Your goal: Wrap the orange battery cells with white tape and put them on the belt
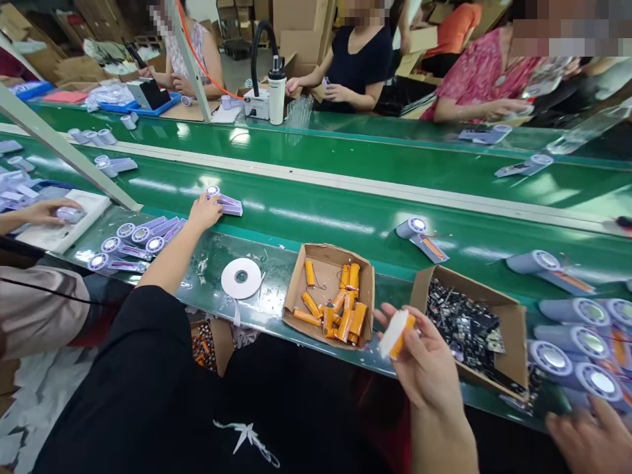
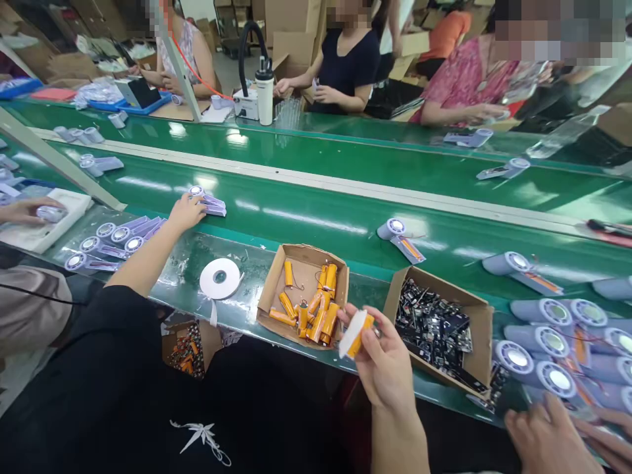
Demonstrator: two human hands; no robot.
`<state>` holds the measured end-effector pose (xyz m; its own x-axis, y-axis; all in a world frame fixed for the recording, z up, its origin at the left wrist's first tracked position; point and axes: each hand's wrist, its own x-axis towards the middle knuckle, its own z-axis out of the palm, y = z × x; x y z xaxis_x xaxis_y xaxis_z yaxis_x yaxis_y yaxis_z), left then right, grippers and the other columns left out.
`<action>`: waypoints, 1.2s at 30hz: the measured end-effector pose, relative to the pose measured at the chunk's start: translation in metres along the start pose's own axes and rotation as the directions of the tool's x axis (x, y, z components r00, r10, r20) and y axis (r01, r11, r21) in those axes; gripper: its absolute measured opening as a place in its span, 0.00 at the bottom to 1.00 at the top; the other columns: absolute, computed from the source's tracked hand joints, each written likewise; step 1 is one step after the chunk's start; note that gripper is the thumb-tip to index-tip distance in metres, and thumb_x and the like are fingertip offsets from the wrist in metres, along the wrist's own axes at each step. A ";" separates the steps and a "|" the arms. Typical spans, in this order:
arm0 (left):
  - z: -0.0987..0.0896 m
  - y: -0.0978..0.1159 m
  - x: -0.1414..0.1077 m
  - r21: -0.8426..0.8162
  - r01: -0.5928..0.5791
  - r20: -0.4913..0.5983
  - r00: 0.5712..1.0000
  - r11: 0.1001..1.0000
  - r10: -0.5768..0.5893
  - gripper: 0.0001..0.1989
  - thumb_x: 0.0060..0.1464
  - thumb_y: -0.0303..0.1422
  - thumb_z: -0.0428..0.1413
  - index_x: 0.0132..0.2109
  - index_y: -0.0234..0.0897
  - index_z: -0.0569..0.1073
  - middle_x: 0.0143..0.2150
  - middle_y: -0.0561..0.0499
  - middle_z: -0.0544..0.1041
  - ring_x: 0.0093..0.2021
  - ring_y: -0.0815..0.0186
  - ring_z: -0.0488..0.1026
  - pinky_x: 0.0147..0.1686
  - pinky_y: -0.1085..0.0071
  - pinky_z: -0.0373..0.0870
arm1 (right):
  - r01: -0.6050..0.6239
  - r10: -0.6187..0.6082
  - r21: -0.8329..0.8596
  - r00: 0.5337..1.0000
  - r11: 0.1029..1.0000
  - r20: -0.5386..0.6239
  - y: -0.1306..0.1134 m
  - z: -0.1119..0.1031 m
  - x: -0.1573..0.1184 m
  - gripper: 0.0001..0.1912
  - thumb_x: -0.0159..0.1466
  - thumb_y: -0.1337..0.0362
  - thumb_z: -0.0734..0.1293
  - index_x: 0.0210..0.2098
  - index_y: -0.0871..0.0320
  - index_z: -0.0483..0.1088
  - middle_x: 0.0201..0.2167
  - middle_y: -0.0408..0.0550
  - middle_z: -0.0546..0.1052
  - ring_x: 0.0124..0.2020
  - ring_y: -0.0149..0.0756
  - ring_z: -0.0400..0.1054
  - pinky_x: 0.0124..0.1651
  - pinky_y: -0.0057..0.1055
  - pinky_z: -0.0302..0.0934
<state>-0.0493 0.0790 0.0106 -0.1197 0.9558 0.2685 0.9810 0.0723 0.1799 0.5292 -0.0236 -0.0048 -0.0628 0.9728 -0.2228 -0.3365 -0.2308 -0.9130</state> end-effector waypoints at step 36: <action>0.099 0.203 0.096 -0.231 -0.049 0.471 0.869 0.972 0.156 0.19 0.71 0.43 0.62 0.60 0.36 0.77 0.59 0.43 0.80 0.57 0.56 0.80 0.58 0.51 0.81 | 0.610 0.171 -0.761 0.792 -0.219 0.586 0.026 0.179 0.257 0.21 0.74 0.61 0.70 0.64 0.58 0.78 0.50 0.66 0.87 0.53 0.59 0.83 0.56 0.45 0.73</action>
<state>0.1532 0.2138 -0.0205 0.1205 0.9755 -0.1841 0.9237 -0.0423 0.3807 0.3366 0.2237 -0.0245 -0.6578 0.7416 -0.1319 0.7506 0.6308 -0.1966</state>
